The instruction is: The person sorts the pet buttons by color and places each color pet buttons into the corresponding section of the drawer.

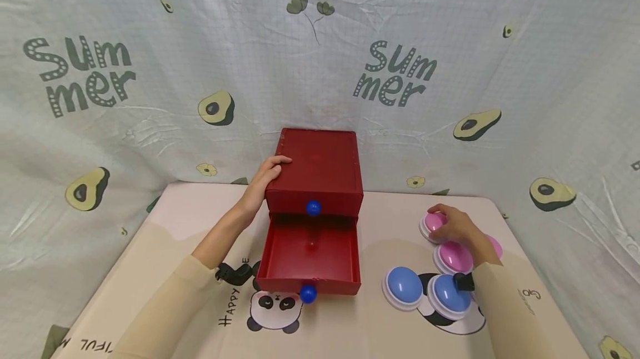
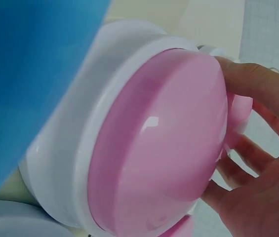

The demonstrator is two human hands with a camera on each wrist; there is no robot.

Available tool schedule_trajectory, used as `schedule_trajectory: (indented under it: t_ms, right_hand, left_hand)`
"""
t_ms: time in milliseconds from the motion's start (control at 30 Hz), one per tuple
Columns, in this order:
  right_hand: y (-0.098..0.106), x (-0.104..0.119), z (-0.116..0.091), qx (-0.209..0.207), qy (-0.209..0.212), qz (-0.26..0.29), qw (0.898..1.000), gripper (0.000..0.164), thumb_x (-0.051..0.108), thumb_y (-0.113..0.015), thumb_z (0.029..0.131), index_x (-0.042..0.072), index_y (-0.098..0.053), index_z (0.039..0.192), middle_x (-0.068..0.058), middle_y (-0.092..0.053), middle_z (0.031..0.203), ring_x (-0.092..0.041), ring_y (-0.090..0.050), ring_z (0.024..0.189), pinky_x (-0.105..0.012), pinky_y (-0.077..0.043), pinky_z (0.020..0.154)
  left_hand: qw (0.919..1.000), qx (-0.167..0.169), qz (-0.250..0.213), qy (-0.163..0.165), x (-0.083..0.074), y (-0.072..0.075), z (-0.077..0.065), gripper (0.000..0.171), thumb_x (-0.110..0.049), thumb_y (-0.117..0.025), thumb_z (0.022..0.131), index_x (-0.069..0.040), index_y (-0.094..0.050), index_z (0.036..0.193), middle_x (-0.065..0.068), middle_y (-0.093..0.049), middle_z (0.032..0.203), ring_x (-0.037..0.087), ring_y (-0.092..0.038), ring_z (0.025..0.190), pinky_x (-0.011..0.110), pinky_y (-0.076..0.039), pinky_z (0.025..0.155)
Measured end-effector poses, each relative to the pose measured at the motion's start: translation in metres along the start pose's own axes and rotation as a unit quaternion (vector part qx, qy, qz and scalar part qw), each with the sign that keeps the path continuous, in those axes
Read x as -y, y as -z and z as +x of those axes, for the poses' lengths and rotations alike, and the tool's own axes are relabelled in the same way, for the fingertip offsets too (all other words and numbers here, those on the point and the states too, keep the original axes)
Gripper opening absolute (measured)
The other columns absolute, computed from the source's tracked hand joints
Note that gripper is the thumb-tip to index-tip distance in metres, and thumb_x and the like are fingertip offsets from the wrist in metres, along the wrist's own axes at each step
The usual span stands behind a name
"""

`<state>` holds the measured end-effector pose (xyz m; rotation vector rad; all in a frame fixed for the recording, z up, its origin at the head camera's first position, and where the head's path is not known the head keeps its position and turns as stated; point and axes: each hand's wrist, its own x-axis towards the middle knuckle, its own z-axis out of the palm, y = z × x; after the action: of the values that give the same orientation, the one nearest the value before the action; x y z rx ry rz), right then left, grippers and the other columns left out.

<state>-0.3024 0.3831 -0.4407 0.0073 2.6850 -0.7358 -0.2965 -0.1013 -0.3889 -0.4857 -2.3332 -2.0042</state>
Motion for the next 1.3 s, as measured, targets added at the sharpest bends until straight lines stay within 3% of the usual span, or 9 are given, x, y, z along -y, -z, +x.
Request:
schedule_trajectory:
  t_ms: [167, 467, 767, 1067, 1300]
  right_hand:
    - [0.004, 0.003, -0.003, -0.015, 0.006, -0.013, 1.000, 0.080, 0.030, -0.081, 0.085, 0.007, -0.043, 0.151, -0.035, -0.046, 0.144, -0.055, -0.047, 0.126, -0.060, -0.054, 0.093]
    - [0.014, 0.011, -0.008, -0.049, 0.066, -0.038, 0.996, 0.078, 0.030, -0.083, 0.086, 0.003, -0.046, 0.150, -0.035, -0.049, 0.144, -0.058, -0.045, 0.131, -0.071, -0.046, 0.100]
    - [0.020, 0.029, -0.023, -0.078, 0.121, -0.068, 0.987, 0.078, 0.034, -0.084, 0.084, 0.006, -0.051, 0.149, -0.032, -0.054, 0.143, -0.057, -0.049, 0.130, -0.067, -0.051, 0.095]
    - [0.017, 0.063, -0.049, -0.113, 0.204, -0.082, 0.969, 0.071, 0.028, -0.085, 0.084, 0.005, -0.056, 0.145, -0.025, -0.061, 0.138, -0.048, -0.058, 0.123, -0.060, -0.057, 0.090]
    - [0.014, 0.088, -0.067, -0.129, 0.219, -0.095, 0.962, 0.069, 0.029, -0.084, 0.083, 0.009, -0.058, 0.144, -0.025, -0.060, 0.137, -0.045, -0.061, 0.118, -0.054, -0.060, 0.083]
  left_hand:
    - [1.0000, 0.003, -0.001, -0.001, 0.001, 0.000, 0.000, 0.041, -0.031, -0.035, 0.107, -0.017, -0.053, 0.142, 0.008, -0.032, 0.158, 0.028, -0.025, 0.147, 0.055, -0.023, 0.118]
    - [1.0000, 0.001, -0.002, 0.001, 0.002, 0.000, 0.000, 0.041, -0.031, -0.035, 0.108, -0.017, -0.052, 0.142, 0.009, -0.031, 0.158, 0.028, -0.026, 0.147, 0.054, -0.023, 0.117]
    - [1.0000, 0.003, -0.007, 0.001, 0.001, 0.000, 0.000, 0.041, -0.031, -0.035, 0.108, -0.016, -0.052, 0.142, 0.009, -0.031, 0.158, 0.028, -0.025, 0.147, 0.054, -0.023, 0.118]
    - [1.0000, 0.004, -0.008, -0.001, 0.002, 0.001, 0.000, 0.042, -0.031, -0.035, 0.107, -0.016, -0.051, 0.143, 0.010, -0.030, 0.159, 0.030, -0.024, 0.148, 0.057, -0.022, 0.119]
    - [1.0000, 0.005, -0.001, -0.003, 0.001, 0.001, -0.002, 0.042, -0.031, -0.035, 0.107, -0.016, -0.051, 0.143, 0.010, -0.030, 0.159, 0.029, -0.025, 0.148, 0.056, -0.022, 0.118]
